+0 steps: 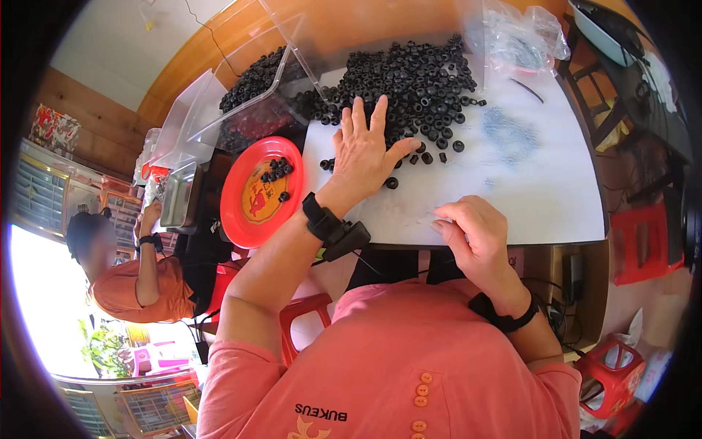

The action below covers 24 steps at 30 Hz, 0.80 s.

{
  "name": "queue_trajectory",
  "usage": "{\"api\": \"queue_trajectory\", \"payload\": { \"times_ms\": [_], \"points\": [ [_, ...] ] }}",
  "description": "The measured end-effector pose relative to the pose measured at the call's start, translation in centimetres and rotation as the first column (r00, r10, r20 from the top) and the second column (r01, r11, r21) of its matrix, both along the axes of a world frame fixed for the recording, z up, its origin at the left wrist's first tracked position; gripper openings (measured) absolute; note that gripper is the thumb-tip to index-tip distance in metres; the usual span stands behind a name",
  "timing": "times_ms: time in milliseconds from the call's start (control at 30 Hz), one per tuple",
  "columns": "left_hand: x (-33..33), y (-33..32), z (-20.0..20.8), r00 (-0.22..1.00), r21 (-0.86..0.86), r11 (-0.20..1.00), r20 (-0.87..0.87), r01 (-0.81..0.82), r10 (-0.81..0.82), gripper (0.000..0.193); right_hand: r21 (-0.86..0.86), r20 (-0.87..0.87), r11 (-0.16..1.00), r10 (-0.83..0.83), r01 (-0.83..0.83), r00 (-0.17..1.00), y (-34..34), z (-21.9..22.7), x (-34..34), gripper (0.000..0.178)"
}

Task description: Manually assembling small black plastic components by inserting metal pins or wires into them.

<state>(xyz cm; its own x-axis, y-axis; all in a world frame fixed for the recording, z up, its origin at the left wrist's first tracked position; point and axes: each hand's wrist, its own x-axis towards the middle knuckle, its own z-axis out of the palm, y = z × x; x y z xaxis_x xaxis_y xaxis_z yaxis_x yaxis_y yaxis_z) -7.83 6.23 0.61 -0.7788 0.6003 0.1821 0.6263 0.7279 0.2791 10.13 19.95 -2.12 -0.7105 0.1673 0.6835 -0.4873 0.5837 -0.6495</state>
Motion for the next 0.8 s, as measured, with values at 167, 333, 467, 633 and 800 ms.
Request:
{"api": "queue_trajectory", "payload": {
  "times_ms": [167, 333, 467, 633, 800],
  "points": [
    [-0.3, 0.9, -0.3, 0.998, 0.032, 0.998, 0.009, 0.056, -0.056, 0.088, 0.018, 0.023, 1.000, -0.017, 0.017, 1.000, -0.2, 0.2, 0.1, 0.018],
    [0.1, 1.5, 0.6, 0.975, 0.101, 0.970, -0.038, 0.221, -0.218, 0.090, 0.031, -0.008, 0.999, -0.034, 0.035, 0.999, -0.4, 0.2, -0.4, 0.018],
    [2.4, -1.1, 2.0, 0.951, 0.106, 0.960, -0.201, 0.260, -0.235, 0.085, 0.019, -0.014, 0.999, -0.042, 0.042, 0.999, -0.2, -0.2, -0.2, 0.019],
    [4.6, -6.5, 0.3, 0.996, 0.106, 0.993, -0.078, -0.043, 0.051, 0.098, 0.032, -0.027, 0.999, -0.016, 0.017, 0.999, 0.1, -0.4, -0.3, 0.020],
    [5.4, -6.5, -0.8, 0.994, -0.008, 1.000, -0.105, -0.020, 0.019, 0.109, 0.083, -0.029, 0.996, -0.032, 0.034, 0.999, 0.1, -0.1, -0.1, 0.020]
  ]
}}
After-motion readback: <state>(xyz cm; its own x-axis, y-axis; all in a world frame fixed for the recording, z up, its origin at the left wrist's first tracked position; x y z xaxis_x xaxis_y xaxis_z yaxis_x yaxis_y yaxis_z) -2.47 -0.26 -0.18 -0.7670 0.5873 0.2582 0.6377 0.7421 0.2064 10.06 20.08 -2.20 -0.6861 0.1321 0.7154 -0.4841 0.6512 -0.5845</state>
